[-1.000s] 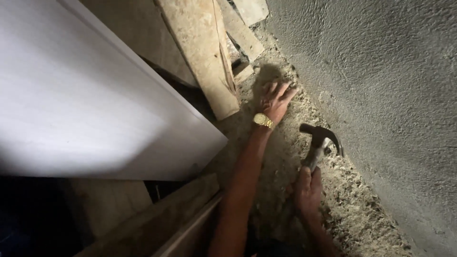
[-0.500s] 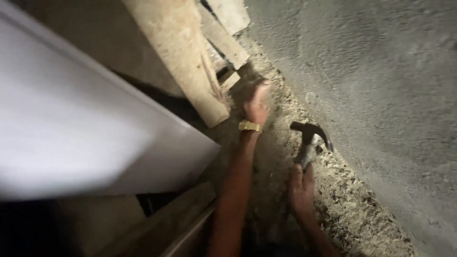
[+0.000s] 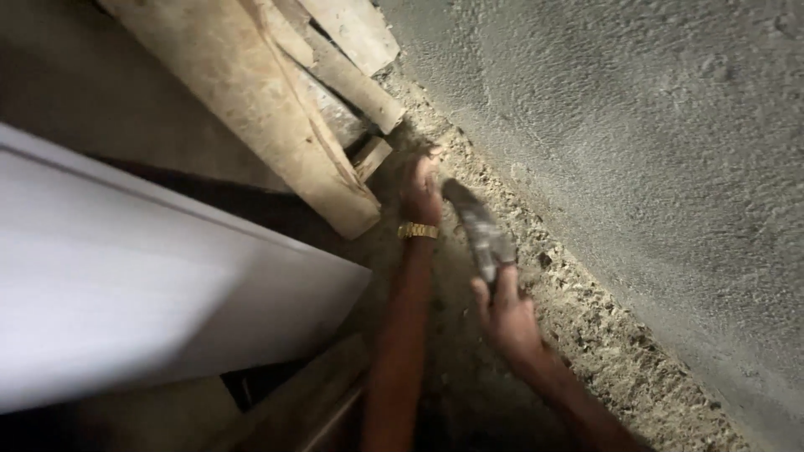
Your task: The person uses a hammer to repeatedly strike a concrete wall near the floor, chipping away at the surface. They hold a small object against the wall with one hand while hammering with the other, working along a narrow strip of the wall.
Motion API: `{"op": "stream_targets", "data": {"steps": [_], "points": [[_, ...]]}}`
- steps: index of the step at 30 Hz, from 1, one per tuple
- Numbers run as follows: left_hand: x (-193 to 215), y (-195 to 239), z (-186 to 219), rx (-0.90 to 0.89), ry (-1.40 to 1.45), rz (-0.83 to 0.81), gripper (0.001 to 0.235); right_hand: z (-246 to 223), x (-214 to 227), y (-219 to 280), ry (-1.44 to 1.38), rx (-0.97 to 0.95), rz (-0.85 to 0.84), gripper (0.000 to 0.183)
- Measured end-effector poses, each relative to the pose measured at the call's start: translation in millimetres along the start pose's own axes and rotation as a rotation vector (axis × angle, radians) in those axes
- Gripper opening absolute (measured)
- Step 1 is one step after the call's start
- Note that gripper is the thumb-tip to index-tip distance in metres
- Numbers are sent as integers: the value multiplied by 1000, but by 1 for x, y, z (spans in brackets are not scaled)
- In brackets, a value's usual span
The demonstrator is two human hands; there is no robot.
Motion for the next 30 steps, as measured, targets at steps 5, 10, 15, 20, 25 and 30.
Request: {"op": "stream_targets", "data": {"steps": [5,10,15,20,25,30], "points": [[127,-135,176,-247,-1632,-164,34,-98,25,-9,-308,-292,-250,36],[-75,40,-10,-287,-1035,116,27,-72,-7,-32,228,256,106,46],[-62,82,-29,-151,-593,307,35,-89,9,-11,345,650,485,48],[-92,81,-63,14,-261,22,29,-75,10,-34,120,71,6,40],[-17,-8,-6,110,-28,-121,28,-20,9,-25,-79,97,-25,39],[21,-31,28,50,134,-204,26,70,-31,-27,-253,14,-141,41]]}}
Point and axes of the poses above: each hand's wrist, its own y-axis away from the middle knuckle, its own x-axis out of the back of the hand, z = x × y, the point moved 10 cm from there along -y, towards the middle knuckle, and after that the axes turned 13 degrees about -y, right-handed, at the moved point
